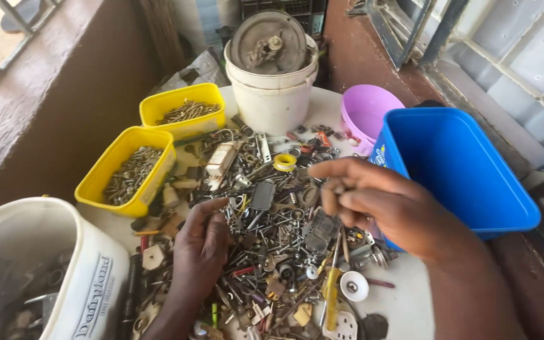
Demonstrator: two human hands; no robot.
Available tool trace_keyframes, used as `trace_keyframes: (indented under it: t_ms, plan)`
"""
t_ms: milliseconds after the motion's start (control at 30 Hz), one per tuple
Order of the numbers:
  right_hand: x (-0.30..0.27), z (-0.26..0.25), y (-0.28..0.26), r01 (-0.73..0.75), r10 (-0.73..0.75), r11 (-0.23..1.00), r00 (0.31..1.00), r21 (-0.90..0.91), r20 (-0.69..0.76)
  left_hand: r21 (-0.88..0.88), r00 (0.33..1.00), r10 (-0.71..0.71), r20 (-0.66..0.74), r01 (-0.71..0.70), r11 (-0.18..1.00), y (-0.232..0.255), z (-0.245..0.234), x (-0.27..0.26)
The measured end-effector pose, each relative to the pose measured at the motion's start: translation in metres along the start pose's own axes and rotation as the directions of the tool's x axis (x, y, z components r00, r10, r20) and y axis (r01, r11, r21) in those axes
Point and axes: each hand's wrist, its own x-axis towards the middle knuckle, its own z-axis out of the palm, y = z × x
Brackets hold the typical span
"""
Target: Sorting through a pile of miscellaneous metal and electronic components on a table
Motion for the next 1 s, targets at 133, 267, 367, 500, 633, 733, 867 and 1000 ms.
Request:
trace_keyframes:
  t_ms: [133, 267, 367, 500, 633, 733, 867, 1000]
  plan:
    - [0.056, 0.018, 0.022, -0.003, 0.002, 0.998, 1.000, 0.061, 0.011, -0.149, 1.000, 0.009, 0.014, -0.007, 0.989, 0.013, -0.004, 0.000]
    - [0.077, 0.025, 0.039, -0.034, 0.044, 0.995, 0.993, 0.096, -0.105, -0.165, 0.993, -0.117, -0.021, 0.112, 0.980, 0.022, -0.009, 0.002]
    - [0.071, 0.026, 0.036, -0.067, 0.042, 0.990, 0.978, -0.121, -0.203, -0.144, 0.997, -0.053, -0.056, 0.044, 0.989, 0.016, -0.011, 0.004]
    - [0.071, 0.010, 0.065, 0.091, -0.135, 0.979, 0.960, -0.181, -0.245, -0.061, 0.991, 0.077, -0.111, -0.084, 0.995, 0.013, -0.009, 0.006]
    - [0.051, 0.014, 0.052, 0.163, -0.245, 0.944, 0.929, -0.287, -0.279, 0.011, 0.990, 0.121, -0.077, -0.121, 0.993, 0.022, -0.008, -0.003]
    - [0.046, 0.005, 0.061, 0.173, -0.324, 0.866, 0.909, -0.469, -0.262, -0.008, 0.989, 0.137, -0.049, -0.137, 0.990, 0.025, -0.008, -0.009]
    - [0.030, 0.011, 0.049, -0.012, -0.221, 0.626, 0.956, -0.780, -0.191, 0.003, 0.987, 0.155, -0.042, -0.155, 0.988, 0.028, -0.009, -0.010]
    - [0.053, 0.000, 0.074, -0.134, -0.256, 0.408, 0.933, -0.903, -0.254, -0.004, 0.985, 0.164, -0.056, -0.164, 0.986, 0.026, -0.012, -0.011]
